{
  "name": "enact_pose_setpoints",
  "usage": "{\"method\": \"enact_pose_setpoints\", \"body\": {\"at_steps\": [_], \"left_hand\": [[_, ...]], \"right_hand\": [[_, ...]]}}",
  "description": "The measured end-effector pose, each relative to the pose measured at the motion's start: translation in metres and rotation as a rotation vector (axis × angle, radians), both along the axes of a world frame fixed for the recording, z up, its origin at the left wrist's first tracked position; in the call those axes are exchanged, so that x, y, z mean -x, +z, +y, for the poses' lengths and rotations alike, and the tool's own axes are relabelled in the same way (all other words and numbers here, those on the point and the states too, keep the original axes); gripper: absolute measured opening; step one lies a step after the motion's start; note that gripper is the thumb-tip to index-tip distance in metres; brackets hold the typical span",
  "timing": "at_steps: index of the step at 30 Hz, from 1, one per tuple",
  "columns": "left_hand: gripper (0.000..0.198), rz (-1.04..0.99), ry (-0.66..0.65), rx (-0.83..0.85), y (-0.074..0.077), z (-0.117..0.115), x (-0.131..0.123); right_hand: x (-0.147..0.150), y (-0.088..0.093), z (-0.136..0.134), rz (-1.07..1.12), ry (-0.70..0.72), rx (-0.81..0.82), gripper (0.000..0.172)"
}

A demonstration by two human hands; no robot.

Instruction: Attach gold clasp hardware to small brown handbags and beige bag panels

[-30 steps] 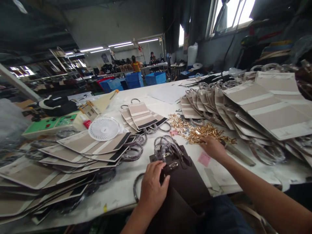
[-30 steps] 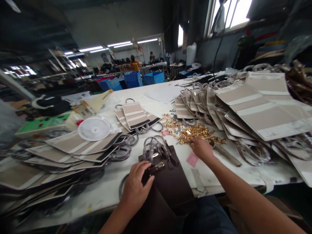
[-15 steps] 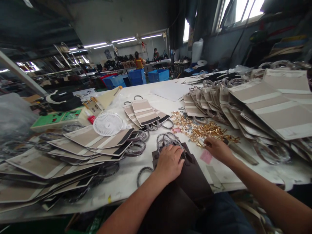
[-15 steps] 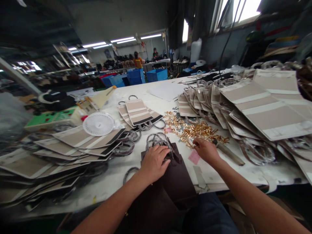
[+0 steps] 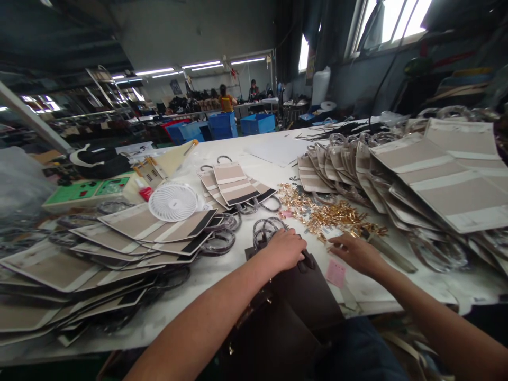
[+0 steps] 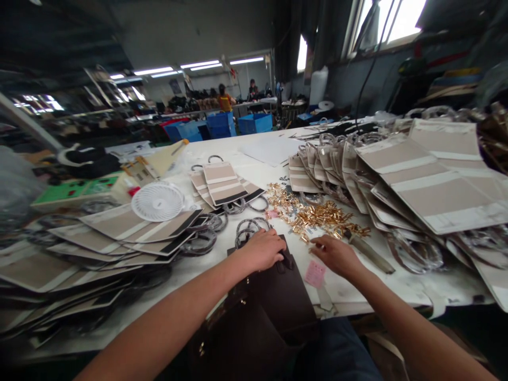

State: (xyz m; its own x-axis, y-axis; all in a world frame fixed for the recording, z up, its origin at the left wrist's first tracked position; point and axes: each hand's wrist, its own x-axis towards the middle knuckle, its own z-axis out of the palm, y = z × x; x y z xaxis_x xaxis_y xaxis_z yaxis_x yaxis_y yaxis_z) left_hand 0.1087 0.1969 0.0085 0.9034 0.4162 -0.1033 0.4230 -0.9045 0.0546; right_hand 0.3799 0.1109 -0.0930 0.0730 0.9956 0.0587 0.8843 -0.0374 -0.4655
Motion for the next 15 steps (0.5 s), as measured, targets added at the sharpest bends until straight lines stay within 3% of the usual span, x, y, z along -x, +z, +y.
{"method": "enact_pose_setpoints", "body": {"at_steps": [9,15], "left_hand": [[0.025,0.021,0.129,0.044,0.008,-0.002,-0.007],[0.023,0.028,0.124,0.134,0.005,0.010,-0.008]], "right_hand": [[0.007,0.006,0.006,0.021,0.061,0.042,0.003],[0.014,0.015,-0.009,-0.029,0.056,0.050,0.012]]}}
